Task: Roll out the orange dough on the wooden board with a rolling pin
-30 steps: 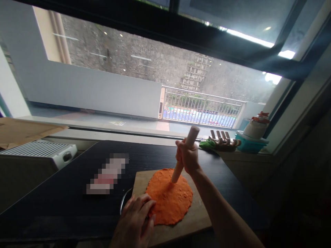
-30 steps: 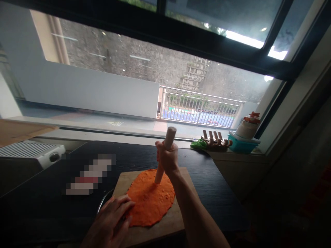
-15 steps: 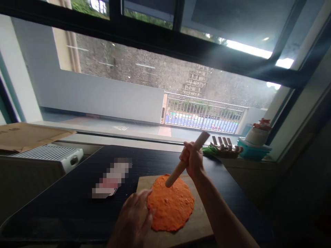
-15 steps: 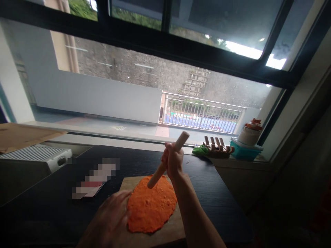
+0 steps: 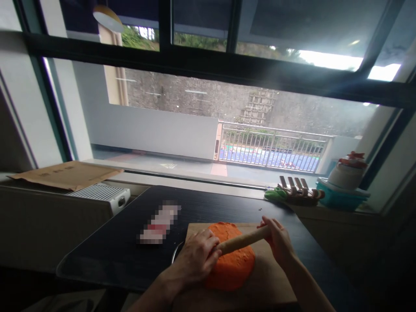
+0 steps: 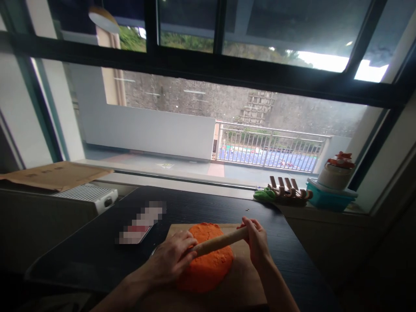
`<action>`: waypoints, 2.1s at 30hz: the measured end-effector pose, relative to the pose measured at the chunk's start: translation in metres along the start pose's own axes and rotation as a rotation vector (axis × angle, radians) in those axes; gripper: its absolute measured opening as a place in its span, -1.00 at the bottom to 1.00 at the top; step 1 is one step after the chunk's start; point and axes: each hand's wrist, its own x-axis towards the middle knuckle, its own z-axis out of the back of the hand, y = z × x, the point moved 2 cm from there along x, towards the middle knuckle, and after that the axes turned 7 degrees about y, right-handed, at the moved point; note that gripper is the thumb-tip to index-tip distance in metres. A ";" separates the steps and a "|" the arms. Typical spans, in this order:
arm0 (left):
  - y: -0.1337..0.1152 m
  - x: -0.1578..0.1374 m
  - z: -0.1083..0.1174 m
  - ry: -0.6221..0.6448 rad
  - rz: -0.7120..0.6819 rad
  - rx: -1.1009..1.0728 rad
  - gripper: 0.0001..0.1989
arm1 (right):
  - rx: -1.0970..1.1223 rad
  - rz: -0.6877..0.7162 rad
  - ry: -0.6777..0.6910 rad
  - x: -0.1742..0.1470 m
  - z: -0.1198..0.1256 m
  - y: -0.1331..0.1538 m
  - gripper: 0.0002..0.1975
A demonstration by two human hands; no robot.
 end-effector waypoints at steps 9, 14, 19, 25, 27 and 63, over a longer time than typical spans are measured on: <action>-0.001 0.007 -0.007 0.144 0.032 0.046 -0.75 | -1.058 0.242 0.222 0.006 0.008 0.007 -0.65; 0.015 0.015 0.014 0.202 0.100 0.116 -0.77 | -1.082 0.227 0.296 0.009 -0.017 -0.014 -0.87; 0.031 0.054 -0.006 0.056 0.215 0.135 -0.57 | -1.151 0.215 0.187 0.011 -0.043 -0.022 -0.77; 0.040 0.092 -0.029 0.162 0.396 0.211 -0.40 | -1.415 0.108 0.097 0.004 -0.063 -0.018 -0.53; 0.038 0.083 -0.027 0.201 0.342 0.237 -0.39 | -1.465 0.114 0.102 -0.012 -0.063 -0.020 -0.51; 0.038 0.100 -0.033 0.040 0.277 0.268 -0.49 | -1.515 0.208 0.149 0.003 -0.064 -0.018 -0.61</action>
